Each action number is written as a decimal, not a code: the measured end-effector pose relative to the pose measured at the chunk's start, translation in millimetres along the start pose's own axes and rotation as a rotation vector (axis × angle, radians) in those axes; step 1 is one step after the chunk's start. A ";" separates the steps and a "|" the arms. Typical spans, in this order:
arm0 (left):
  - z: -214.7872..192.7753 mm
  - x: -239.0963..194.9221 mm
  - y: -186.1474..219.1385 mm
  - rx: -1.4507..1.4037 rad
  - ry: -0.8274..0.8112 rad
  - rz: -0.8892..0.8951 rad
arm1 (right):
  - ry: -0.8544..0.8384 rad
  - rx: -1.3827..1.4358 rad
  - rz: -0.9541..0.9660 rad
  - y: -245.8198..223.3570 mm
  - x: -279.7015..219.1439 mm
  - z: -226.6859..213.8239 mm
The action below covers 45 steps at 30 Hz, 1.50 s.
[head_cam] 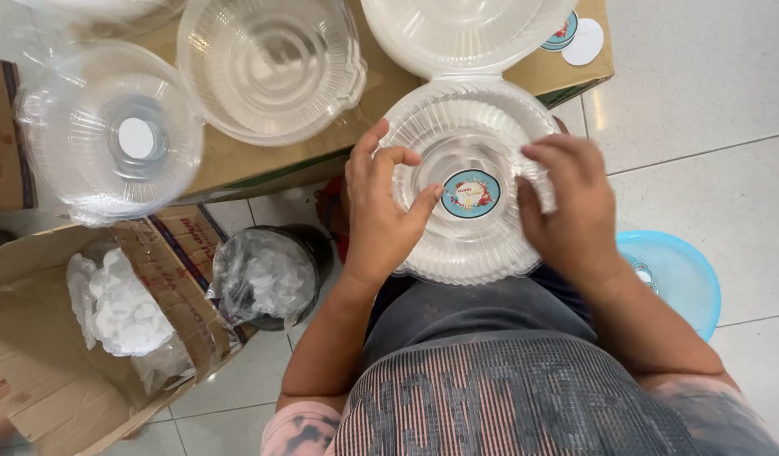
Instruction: Applying circular stickers to the lids of clear plastic food containers and organizing them on a cardboard box.
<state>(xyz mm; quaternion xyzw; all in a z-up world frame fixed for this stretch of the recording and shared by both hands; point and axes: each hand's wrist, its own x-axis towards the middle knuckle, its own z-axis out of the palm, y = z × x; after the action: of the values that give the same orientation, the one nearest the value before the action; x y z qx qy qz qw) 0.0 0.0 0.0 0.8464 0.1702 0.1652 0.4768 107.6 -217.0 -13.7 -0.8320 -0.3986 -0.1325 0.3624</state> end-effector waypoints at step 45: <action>11.0 -20.2 -32.8 -0.291 0.142 0.109 | -0.355 -0.292 0.058 -16.4 -40.6 -9.9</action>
<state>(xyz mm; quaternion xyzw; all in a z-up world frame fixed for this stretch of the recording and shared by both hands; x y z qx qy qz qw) -17.4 -1.3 -36.1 0.7627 0.1315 0.2732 0.5713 69.5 -240.2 -19.3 -0.8969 -0.4088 -0.0298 0.1660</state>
